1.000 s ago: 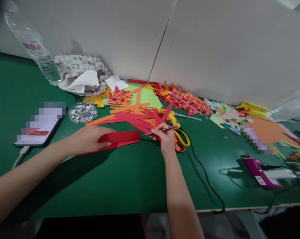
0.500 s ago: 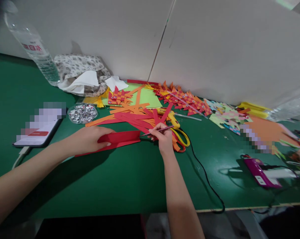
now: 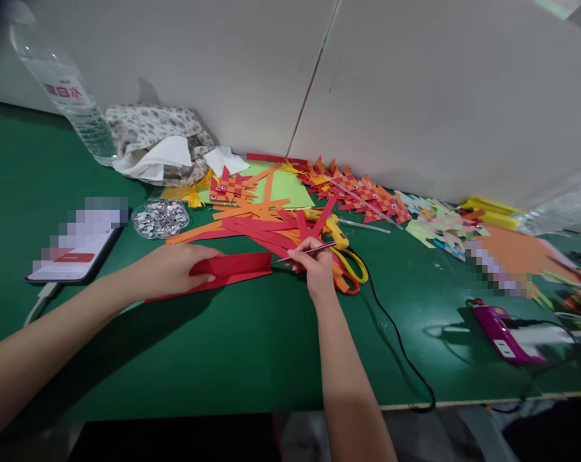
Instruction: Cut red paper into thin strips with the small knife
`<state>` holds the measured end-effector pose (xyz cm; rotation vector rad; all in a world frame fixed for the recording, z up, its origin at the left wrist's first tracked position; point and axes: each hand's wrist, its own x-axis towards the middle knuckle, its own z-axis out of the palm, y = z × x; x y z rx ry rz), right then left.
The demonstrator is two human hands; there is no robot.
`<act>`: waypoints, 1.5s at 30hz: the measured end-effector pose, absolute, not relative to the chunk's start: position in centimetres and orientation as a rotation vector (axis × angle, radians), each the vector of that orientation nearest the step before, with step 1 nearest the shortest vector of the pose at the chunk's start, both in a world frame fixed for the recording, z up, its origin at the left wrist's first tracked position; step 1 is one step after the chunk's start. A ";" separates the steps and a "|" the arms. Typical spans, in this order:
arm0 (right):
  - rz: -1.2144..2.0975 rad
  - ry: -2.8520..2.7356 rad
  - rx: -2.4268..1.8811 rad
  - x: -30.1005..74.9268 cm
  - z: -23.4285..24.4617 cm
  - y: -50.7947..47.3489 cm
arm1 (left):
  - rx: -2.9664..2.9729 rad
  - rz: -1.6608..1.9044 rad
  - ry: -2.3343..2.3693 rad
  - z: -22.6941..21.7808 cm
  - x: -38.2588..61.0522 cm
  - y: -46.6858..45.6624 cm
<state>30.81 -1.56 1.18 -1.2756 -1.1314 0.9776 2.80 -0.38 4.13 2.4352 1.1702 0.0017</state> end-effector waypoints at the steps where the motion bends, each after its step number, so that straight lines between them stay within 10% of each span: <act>1: 0.979 -1.139 -1.283 30.8 1.2 -1.6 | 2.435 -0.001 1.175 4.1 2.8 -0.4; 45: 0.455 -1.101 -1.353 30.2 0.4 -0.9 | 2.522 -0.075 1.182 5.6 0.6 0.8</act>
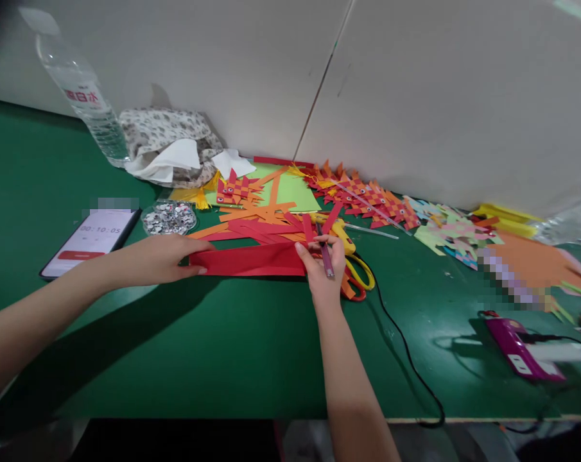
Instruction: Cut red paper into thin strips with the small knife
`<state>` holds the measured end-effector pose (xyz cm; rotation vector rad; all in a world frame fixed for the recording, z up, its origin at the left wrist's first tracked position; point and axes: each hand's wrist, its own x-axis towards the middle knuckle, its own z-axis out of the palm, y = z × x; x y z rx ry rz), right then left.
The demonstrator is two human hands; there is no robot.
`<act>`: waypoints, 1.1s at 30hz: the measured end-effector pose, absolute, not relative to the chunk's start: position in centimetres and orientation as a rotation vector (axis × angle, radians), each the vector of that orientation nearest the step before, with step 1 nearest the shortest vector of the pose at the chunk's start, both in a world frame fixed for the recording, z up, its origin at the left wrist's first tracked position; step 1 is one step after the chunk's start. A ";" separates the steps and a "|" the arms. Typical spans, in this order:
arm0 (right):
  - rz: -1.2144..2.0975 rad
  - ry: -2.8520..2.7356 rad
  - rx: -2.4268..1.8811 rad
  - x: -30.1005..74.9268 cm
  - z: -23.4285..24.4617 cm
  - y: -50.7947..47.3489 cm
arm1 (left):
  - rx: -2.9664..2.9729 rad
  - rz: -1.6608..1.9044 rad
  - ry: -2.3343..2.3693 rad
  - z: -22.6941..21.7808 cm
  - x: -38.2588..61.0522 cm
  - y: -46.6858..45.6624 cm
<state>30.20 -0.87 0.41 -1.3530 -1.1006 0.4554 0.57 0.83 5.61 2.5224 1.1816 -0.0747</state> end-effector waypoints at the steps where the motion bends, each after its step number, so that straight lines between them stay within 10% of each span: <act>1: 0.468 -1.112 -1.364 30.1 0.4 -0.9 | 2.517 -0.032 1.145 5.4 0.3 0.9; 14: 0.314 -0.985 -1.249 29.3 1.8 -1.8 | 2.279 0.359 1.055 3.0 0.9 0.8; 33: 1.461 -1.235 -0.983 25.9 3.0 -4.0 | 2.139 0.459 1.159 1.7 1.9 -0.5</act>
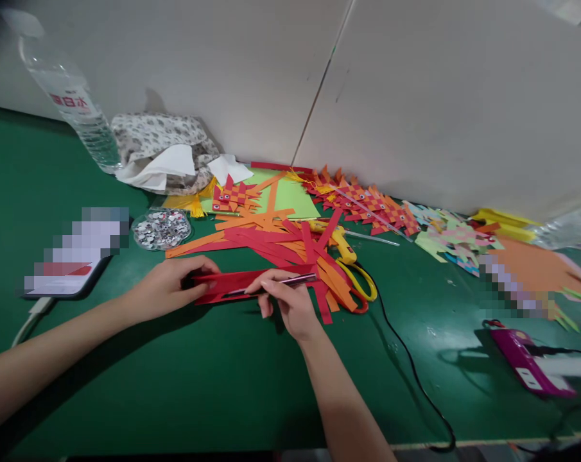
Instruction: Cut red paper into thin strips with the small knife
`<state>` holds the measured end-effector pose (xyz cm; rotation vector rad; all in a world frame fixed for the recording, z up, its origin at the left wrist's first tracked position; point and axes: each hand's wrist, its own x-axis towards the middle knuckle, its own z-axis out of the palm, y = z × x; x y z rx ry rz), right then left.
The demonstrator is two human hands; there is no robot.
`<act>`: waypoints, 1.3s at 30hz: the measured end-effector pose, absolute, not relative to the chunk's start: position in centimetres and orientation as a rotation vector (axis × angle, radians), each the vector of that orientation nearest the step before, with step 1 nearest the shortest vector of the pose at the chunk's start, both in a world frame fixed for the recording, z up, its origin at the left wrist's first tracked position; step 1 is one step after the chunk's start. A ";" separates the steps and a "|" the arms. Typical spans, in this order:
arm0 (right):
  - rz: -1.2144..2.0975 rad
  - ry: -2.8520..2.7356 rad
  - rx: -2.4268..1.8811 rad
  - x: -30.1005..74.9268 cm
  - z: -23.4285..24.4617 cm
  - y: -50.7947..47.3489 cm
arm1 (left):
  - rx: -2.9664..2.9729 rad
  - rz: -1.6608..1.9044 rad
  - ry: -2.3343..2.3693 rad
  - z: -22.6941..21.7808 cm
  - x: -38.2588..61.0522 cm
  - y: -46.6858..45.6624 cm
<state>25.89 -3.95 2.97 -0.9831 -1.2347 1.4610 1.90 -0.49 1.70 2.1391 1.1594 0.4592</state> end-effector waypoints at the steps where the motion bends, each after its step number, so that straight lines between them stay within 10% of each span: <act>1: 1.465 -1.245 -0.984 25.7 2.9 -3.9 | 2.134 0.464 1.159 1.7 1.9 -0.5; 39: 1.160 -1.396 -1.240 24.9 1.7 -4.0 | 2.091 0.426 1.030 1.3 1.7 0.0</act>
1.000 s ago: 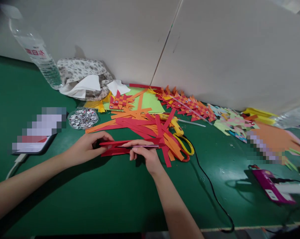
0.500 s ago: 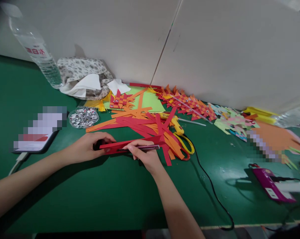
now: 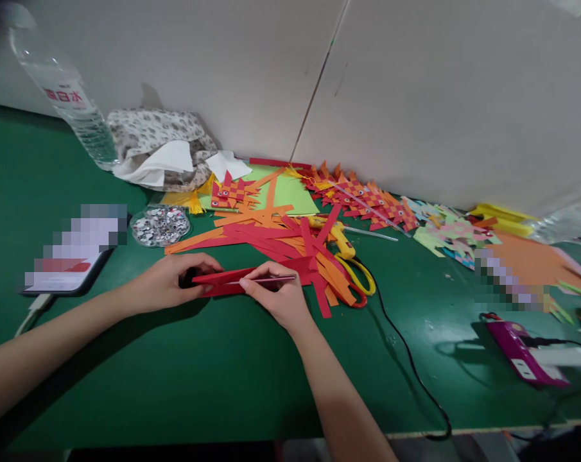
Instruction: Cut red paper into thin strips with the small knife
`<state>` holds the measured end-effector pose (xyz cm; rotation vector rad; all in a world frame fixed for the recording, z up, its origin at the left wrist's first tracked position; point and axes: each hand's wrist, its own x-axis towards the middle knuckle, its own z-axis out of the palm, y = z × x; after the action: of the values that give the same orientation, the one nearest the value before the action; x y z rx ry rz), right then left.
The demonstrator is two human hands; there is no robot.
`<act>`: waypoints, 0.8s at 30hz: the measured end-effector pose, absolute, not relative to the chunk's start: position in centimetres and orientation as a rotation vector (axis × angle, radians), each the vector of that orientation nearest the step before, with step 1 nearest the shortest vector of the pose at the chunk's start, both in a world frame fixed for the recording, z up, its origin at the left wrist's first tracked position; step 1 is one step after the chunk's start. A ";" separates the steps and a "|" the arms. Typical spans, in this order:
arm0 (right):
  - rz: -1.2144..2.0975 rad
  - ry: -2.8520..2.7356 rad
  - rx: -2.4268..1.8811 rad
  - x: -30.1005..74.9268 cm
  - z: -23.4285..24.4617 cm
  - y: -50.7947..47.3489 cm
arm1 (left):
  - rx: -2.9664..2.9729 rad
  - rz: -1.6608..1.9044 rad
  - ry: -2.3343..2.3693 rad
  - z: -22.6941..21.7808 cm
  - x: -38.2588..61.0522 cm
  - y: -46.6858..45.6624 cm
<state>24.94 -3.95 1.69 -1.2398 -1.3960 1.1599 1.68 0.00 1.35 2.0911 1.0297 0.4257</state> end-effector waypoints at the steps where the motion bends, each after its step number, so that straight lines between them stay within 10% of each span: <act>1: 1.169 -1.392 -1.253 24.9 1.7 -3.9 | 2.089 0.425 1.033 1.4 1.7 0.0; 24: 1.073 -1.240 -1.247 26.6 1.6 -3.7 | 2.068 0.417 1.055 1.2 1.7 -0.1</act>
<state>26.56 -3.70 1.65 -1.2465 -1.2396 1.0731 1.70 -0.14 1.21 2.0680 1.0553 0.4171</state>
